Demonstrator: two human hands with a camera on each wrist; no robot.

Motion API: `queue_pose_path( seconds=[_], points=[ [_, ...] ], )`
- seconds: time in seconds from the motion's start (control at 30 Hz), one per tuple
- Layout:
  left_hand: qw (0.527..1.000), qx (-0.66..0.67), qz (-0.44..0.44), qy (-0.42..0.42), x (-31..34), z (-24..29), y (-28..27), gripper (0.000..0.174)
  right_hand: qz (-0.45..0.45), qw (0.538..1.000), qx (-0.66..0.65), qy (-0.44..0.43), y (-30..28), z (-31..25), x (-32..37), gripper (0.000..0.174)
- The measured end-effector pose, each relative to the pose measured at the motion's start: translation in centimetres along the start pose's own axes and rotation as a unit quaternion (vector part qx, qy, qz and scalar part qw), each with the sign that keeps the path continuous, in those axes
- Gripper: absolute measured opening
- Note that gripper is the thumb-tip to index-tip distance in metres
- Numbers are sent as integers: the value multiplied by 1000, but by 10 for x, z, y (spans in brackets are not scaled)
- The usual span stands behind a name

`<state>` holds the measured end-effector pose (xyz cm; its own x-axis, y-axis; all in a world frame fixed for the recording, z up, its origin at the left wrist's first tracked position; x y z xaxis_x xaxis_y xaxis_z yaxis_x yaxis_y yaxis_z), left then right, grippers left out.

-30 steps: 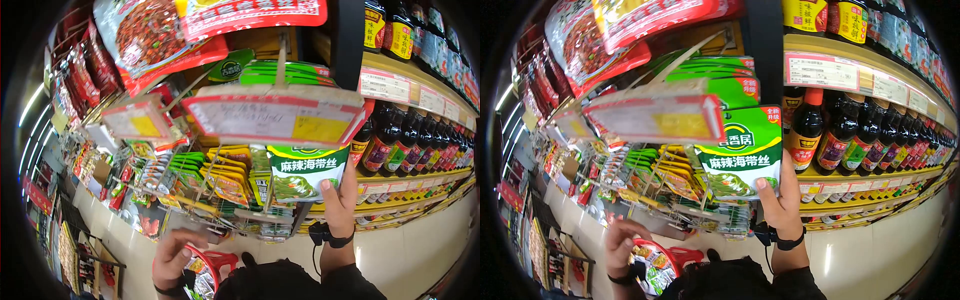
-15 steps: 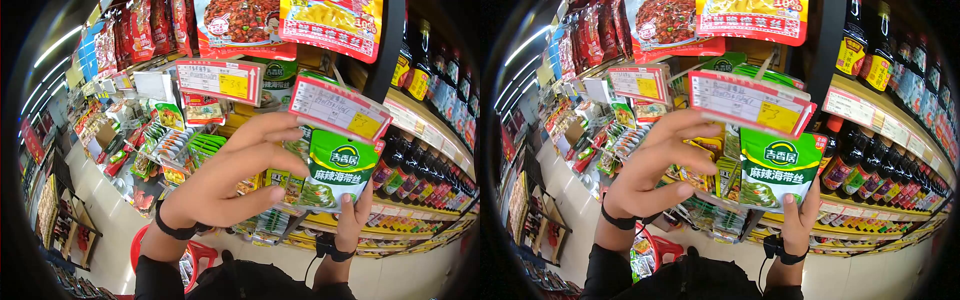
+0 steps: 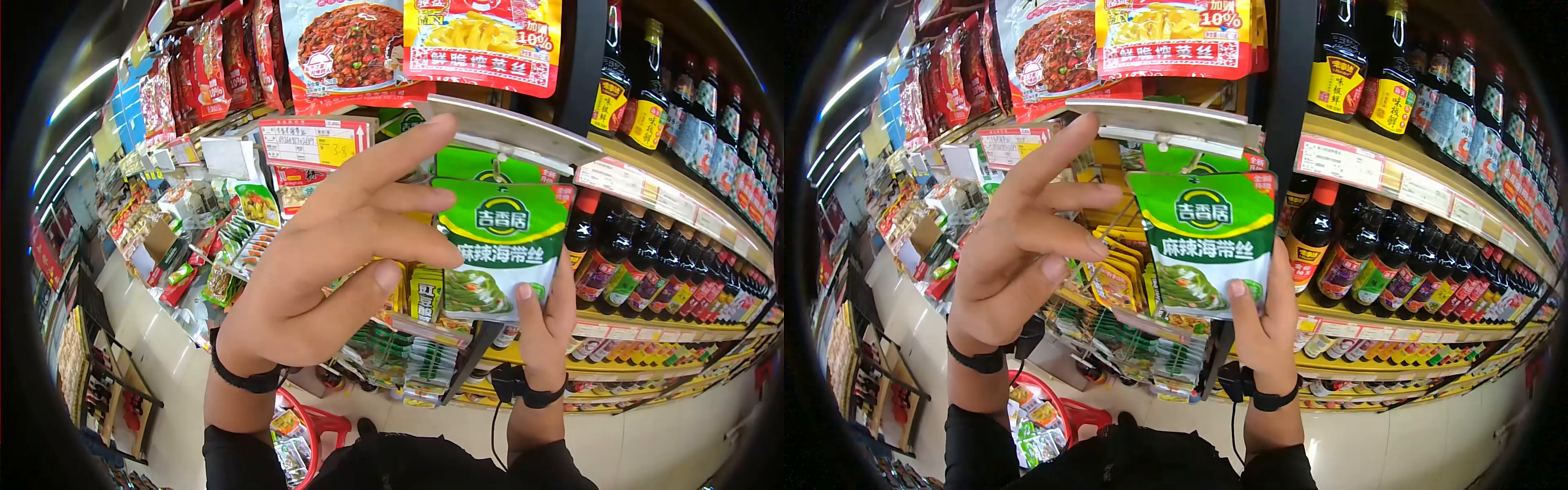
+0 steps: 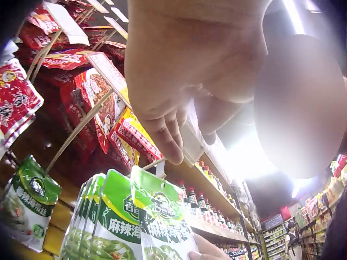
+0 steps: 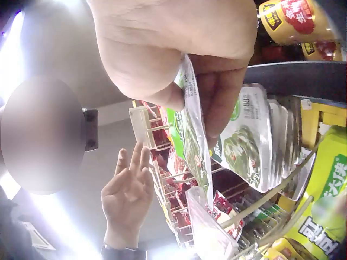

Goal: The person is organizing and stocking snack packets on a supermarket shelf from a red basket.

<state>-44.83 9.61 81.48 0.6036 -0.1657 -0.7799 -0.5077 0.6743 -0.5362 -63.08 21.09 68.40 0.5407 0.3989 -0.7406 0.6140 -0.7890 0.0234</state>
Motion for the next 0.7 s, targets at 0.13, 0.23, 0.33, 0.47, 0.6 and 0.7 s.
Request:
queue_pose_path(
  seconds=[0.13,0.23,0.33,0.47,0.6,0.7],
  points=[
    [1000,5,0,-7,2,-2,3,21,-1,1000,-2,0,7,-5,-6,48],
    [1000,-2,-3,-12,3,-2,3,22,-21,999,-13,-22,9,-9,-2,49],
    [999,-26,-10,-20,5,-2,3,23,-18,999,-6,-36,9,-11,1,50],
    [999,-21,-3,-29,7,-2,4,23,8,999,-30,-21,6,-10,-1,52],
    [998,-30,-7,-56,11,-3,6,22,3,1000,-6,-12,8,-8,5,54],
    [996,-60,-13,-68,12,-2,6,22,-8,1000,-18,-22,8,-12,4,53]
  ],
)
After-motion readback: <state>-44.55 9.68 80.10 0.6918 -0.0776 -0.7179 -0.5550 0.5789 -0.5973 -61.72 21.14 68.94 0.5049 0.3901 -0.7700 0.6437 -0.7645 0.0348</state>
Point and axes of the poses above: each hand's wrist, its own x-axis away from the middle knuckle, its own y-axis out of the palm, z = x × y, the point moved 7 cm from there along -x, towards the middle knuckle, and after that the axes turned 5 degrees about x, right-handed, at the moved point
